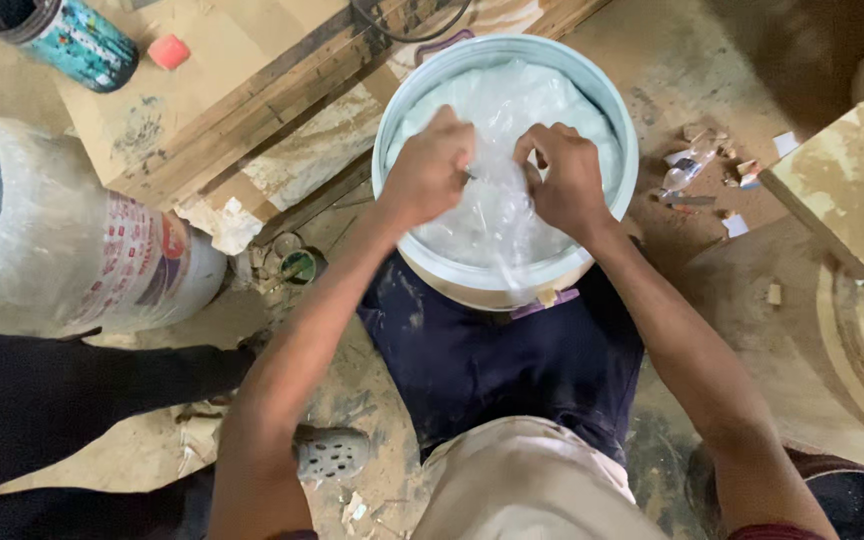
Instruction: The person scrapes dried paint from a large bucket lid with a blade, wipes the lid by hand, removes a metal ring from the bucket, carries the lid outside and shakes it, then returns and covers a bucket of white material with a plastic sheet.
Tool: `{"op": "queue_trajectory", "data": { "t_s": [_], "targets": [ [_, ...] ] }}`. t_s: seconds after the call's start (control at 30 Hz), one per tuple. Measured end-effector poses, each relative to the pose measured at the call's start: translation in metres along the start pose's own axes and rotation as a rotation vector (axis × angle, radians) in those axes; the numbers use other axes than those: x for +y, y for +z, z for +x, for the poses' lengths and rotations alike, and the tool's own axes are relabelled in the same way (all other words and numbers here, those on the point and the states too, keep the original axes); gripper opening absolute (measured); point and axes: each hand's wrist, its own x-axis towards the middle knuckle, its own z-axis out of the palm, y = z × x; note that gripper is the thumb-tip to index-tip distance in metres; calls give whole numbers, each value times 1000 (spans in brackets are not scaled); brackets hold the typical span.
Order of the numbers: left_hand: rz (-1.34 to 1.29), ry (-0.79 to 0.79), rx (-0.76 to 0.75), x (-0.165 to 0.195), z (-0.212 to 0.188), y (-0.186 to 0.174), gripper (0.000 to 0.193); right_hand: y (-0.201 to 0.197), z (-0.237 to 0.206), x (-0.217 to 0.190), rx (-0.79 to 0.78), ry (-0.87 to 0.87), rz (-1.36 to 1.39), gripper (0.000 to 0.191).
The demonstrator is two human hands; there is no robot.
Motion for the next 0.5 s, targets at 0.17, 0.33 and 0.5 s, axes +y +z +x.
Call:
{"op": "queue_trajectory", "data": {
  "t_s": [0.17, 0.33, 0.5],
  "targets": [
    [-538, -905, -74, -8, 15, 15, 45, -8, -20, -12, -139, -1, 144, 24],
    [-332, -361, 231, 50, -41, 46, 47, -49, -29, -27, -164, 73, 177, 41],
    [-1059, -539, 429, 102, -59, 56, 71, -52, -45, -38, -132, -252, -3, 79]
  ]
}}
